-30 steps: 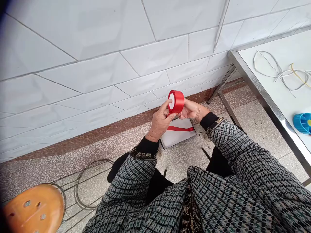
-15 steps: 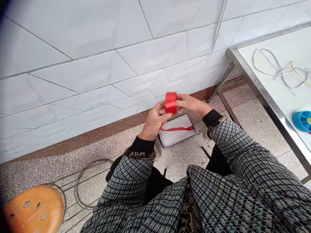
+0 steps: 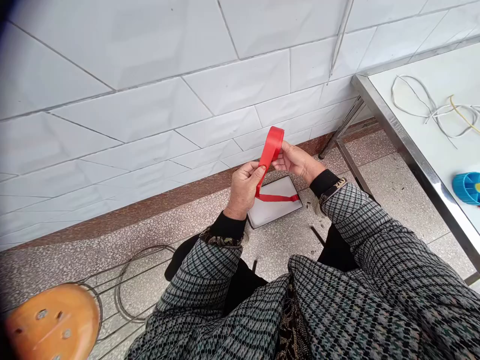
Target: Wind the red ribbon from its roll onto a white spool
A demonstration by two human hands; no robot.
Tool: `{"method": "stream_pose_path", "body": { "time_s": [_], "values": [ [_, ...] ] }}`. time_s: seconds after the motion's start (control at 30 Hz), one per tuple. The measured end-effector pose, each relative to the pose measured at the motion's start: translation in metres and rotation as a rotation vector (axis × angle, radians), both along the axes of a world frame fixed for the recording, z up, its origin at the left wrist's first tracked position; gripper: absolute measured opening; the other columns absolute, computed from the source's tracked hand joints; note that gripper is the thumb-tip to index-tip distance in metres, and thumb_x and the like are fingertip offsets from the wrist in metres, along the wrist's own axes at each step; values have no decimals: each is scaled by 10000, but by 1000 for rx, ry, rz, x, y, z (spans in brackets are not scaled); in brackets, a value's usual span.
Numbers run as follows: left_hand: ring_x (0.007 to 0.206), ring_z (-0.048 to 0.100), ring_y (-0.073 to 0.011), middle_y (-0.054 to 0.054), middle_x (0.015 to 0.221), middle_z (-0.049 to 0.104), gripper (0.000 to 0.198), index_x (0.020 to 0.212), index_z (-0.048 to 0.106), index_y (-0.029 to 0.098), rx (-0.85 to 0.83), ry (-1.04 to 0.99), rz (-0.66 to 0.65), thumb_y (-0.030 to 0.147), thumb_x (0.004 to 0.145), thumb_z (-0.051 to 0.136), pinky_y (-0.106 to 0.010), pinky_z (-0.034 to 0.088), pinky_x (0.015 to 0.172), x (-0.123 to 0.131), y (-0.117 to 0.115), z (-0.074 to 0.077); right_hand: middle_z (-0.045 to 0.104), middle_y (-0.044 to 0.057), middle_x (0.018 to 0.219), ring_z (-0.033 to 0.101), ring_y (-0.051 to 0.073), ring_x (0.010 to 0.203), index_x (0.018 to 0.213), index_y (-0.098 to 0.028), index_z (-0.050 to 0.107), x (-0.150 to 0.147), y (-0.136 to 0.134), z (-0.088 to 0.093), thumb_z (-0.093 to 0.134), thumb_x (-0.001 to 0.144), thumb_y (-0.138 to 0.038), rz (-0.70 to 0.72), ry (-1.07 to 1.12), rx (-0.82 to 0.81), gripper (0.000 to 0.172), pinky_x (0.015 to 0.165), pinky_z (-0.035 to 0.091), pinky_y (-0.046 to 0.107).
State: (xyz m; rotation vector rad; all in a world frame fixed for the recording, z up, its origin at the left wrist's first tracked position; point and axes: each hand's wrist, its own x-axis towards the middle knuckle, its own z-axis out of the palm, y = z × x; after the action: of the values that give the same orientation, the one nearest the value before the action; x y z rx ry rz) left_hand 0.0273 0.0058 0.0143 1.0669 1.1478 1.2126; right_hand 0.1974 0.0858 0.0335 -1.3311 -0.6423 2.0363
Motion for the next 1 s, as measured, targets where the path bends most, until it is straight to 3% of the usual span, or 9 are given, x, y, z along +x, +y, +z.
{"method": "stream_pose_path", "body": {
  "time_s": [0.1, 0.2, 0.37, 0.57, 0.7, 0.87, 1.0],
  "values": [
    [650, 524, -123, 21, 702, 654, 359, 826, 726, 208, 42, 85, -33, 533, 891, 864, -270, 444, 627, -2, 0, 0, 772, 42, 703, 688, 140, 550, 918, -207, 691, -1, -1, -5, 650, 1213, -389, 17, 77, -41, 349, 531, 596, 187],
    [644, 552, -128, 26, 699, 631, 377, 845, 691, 221, 32, 33, -53, 565, 928, 822, -278, 483, 644, 0, 1, -3, 764, 35, 694, 685, 146, 550, 937, -208, 701, -1, -1, -8, 661, 1211, -420, 42, 127, -66, 349, 545, 607, 196],
    [514, 386, -94, 62, 622, 537, 411, 845, 670, 230, -27, -38, -76, 603, 916, 828, -263, 339, 506, 5, 0, -5, 768, 35, 724, 683, 143, 564, 944, -205, 702, -2, -3, -8, 617, 1232, -458, 47, 186, -97, 393, 562, 614, 200],
    [605, 439, -121, 51, 632, 537, 273, 806, 665, 227, 96, 164, 20, 415, 935, 815, -277, 377, 596, 7, -2, -3, 788, 43, 765, 707, 153, 598, 999, -199, 705, -2, -6, -7, 558, 1243, -372, 56, 225, -114, 333, 569, 629, 208],
    [588, 407, -126, 99, 600, 439, 169, 946, 679, 252, 160, 246, 132, 243, 898, 840, -288, 408, 652, 6, -4, -1, 788, 44, 755, 673, 139, 564, 1025, -186, 723, 3, -5, -6, 600, 1211, -343, 119, 207, -115, 272, 523, 594, 189],
    [586, 422, -137, 114, 605, 458, 411, 1250, 750, 293, 204, 323, -30, 162, 873, 850, -314, 442, 702, -4, 0, 5, 779, 65, 713, 603, 127, 489, 989, -168, 735, 7, -6, -4, 552, 1216, -332, 213, 171, -134, 334, 486, 554, 196],
    [556, 372, -124, 135, 576, 387, 466, 1242, 775, 290, 204, 335, -89, 130, 817, 881, -301, 399, 651, -11, 5, 5, 755, 43, 671, 596, 127, 478, 932, -184, 720, 7, -7, -8, 661, 1163, -317, 253, 209, -102, 273, 467, 535, 196]
  ]
}}
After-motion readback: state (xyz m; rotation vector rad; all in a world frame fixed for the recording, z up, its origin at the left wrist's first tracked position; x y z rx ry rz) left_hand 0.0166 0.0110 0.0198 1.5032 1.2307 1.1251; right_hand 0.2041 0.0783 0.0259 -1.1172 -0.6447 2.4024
